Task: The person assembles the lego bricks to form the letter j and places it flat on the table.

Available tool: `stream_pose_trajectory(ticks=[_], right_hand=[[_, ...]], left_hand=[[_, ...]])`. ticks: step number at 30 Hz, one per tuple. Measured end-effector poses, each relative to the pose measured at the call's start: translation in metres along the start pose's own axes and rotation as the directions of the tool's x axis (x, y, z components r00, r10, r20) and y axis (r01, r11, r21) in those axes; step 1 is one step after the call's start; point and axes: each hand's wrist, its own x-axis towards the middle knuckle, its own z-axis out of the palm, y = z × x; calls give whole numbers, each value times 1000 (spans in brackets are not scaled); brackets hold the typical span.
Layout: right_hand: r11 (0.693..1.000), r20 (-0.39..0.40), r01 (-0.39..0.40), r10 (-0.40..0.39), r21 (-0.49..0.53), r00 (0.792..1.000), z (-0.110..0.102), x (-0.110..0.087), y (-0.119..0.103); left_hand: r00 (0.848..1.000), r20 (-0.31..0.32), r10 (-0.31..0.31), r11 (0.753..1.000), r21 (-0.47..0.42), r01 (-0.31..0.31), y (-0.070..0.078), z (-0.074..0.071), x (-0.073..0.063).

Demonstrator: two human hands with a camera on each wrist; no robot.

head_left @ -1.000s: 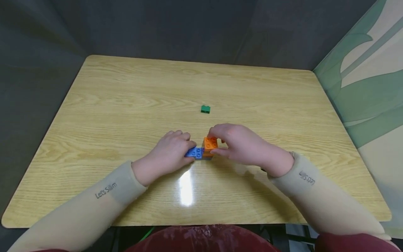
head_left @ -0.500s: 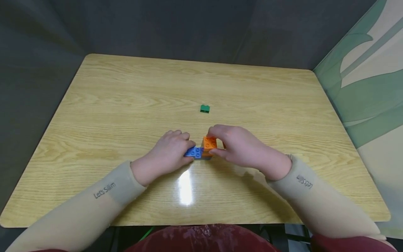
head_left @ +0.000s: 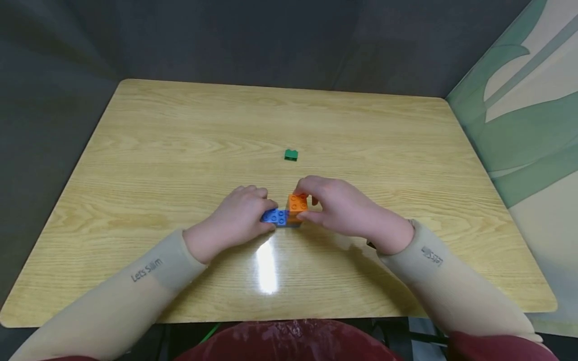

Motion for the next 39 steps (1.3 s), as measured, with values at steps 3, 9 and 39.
stream_pose_trajectory(ticks=[3, 9, 39], right_hand=[[1000, 6, -2, 2, 9, 1000, 0, 1, 1], [997, 24, -29, 27, 71, 999, -1, 5, 6], [626, 185, -393, 372, 673, 909, 17, 50, 71]], left_hand=[[1000, 16, 4, 1000, -8, -4, -1, -1, 0], [1000, 16, 11, 1000, -24, -11, -3, -1, 2], [998, -52, 24, 999, 30, -23, -9, 0, 17]])
